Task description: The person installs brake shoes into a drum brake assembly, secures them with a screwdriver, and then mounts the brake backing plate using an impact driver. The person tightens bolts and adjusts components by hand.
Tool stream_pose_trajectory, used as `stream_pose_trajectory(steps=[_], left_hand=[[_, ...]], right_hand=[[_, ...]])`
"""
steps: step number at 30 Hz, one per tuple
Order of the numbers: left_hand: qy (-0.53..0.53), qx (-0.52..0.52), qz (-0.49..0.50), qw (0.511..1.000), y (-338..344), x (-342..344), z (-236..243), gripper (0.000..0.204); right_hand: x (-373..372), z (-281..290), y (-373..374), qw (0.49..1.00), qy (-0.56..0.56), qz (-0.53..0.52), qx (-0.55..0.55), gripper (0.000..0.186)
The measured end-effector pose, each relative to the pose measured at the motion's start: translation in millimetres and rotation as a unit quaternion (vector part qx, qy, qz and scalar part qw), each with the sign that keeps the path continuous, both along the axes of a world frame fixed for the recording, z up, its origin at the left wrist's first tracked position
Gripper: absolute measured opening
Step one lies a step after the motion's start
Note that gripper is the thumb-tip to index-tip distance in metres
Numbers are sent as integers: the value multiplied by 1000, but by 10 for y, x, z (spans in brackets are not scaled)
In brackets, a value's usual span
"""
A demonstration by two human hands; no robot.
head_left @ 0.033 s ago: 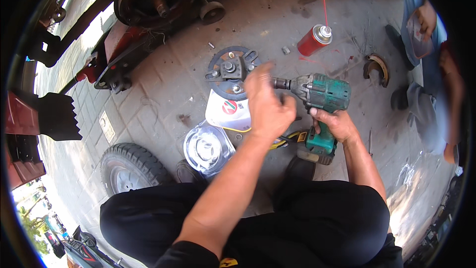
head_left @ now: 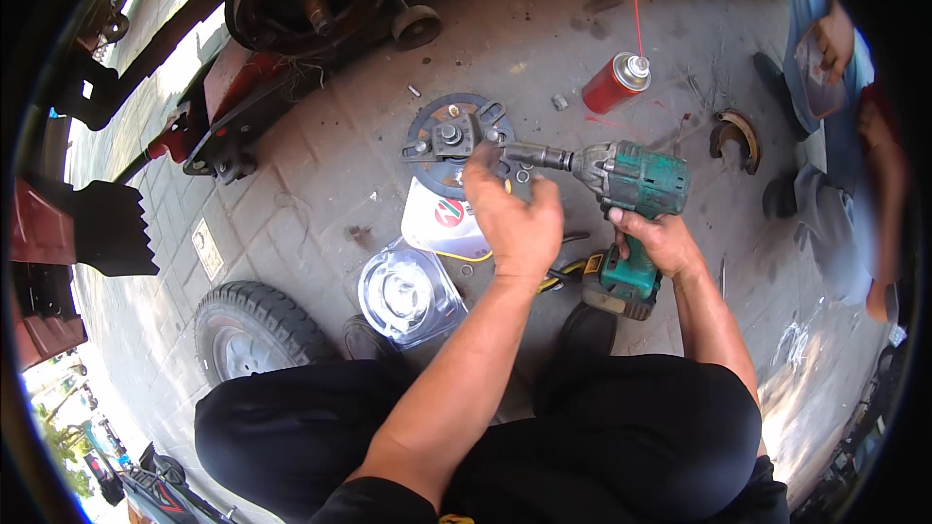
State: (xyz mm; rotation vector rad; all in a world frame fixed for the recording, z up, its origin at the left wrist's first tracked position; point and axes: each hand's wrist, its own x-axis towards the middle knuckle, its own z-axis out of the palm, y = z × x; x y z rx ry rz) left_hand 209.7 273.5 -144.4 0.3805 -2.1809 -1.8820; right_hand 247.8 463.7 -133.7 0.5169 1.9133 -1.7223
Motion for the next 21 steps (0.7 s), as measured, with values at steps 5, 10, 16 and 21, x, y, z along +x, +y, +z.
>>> stream_pose_trajectory(steps=[5,10,16,21], left_hand=[[-231,686,99,683,43,-342,-433,27],[-214,727,126,640,9,-490,-669,37],[-164,778,204,571,34,-555,-648,37],[-201,793,213,533,-56,-611,-620,32]], right_hand=[[-323,176,-176,977,105,85,167,22],[-706,466,-516,894,157,266,323,37],[-1507,896,-860,783,55,443,432,37],[-1607,948,-1045,742,39,472,476,36]])
